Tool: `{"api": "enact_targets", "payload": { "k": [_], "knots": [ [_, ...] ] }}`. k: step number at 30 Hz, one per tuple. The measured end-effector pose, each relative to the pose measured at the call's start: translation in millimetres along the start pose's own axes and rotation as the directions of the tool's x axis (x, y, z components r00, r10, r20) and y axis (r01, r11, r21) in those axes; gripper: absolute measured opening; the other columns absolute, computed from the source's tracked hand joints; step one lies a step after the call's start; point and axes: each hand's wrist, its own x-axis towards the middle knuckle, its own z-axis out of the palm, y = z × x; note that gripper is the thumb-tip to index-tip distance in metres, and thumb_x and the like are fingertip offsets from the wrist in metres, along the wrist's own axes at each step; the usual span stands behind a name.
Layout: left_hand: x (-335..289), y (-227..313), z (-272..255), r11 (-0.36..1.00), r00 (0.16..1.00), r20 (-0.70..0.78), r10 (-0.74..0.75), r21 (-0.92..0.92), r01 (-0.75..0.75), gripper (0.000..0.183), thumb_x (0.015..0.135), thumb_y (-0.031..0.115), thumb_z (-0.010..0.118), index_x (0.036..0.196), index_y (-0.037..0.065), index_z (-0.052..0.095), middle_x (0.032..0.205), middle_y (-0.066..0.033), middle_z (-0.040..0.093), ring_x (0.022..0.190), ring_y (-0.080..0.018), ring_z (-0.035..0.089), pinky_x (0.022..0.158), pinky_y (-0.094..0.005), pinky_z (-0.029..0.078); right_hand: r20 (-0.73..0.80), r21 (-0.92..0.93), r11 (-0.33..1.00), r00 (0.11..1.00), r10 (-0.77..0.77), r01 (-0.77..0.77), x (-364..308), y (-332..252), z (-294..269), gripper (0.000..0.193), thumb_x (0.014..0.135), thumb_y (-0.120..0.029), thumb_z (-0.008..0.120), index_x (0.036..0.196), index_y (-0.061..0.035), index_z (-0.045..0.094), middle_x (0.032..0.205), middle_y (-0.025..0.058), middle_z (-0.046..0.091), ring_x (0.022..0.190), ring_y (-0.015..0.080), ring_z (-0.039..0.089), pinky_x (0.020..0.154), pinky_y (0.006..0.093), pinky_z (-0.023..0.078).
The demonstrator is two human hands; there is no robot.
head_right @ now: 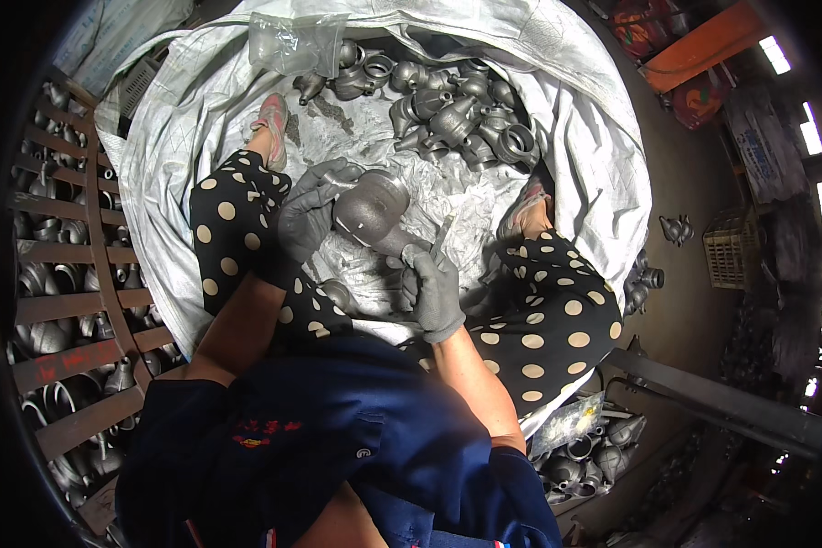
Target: The person takes metal parts from a large bag, scrapes them using a hand tool, and places them onto a metal rack.
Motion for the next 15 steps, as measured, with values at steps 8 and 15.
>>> {"api": "enact_targets", "payload": {
  "k": [8,15],
  "knots": [
    [2,1,5,0.998,0.999,0.042,0.018,0.052,-0.02,0.046,0.087,0.004,0.046,0.132,-0.006,0.045,0.127,-0.019,0.056,0.122,-0.0248,0.052,0.112,-0.0355,0.031,-0.111,0.027,0.999,0.994,-0.016,0.02,-1,-1,5,0.036,0.097,-0.028,0.051,0.1,0.0058,0.063,0.048,-0.0046,0.041,0.035,0.0029,0.03,0.034,0.0211,0.024],
    [-7,-5,-18,0.95,0.982,-0.189,-0.028,0.3,0.085,0.038,0.094,0.012,0.048,0.129,-0.003,0.05,0.124,-0.0117,0.059,0.112,-0.0158,0.055,0.101,-0.0298,0.041,-0.105,0.011,0.998,0.993,-0.054,0.055,-9,-18,14,0.029,0.096,-0.026,0.056,0.108,0.0,0.061,0.062,-0.0004,0.055,0.037,0.0013,0.031,0.034,0.0185,0.023]
  ]
}}
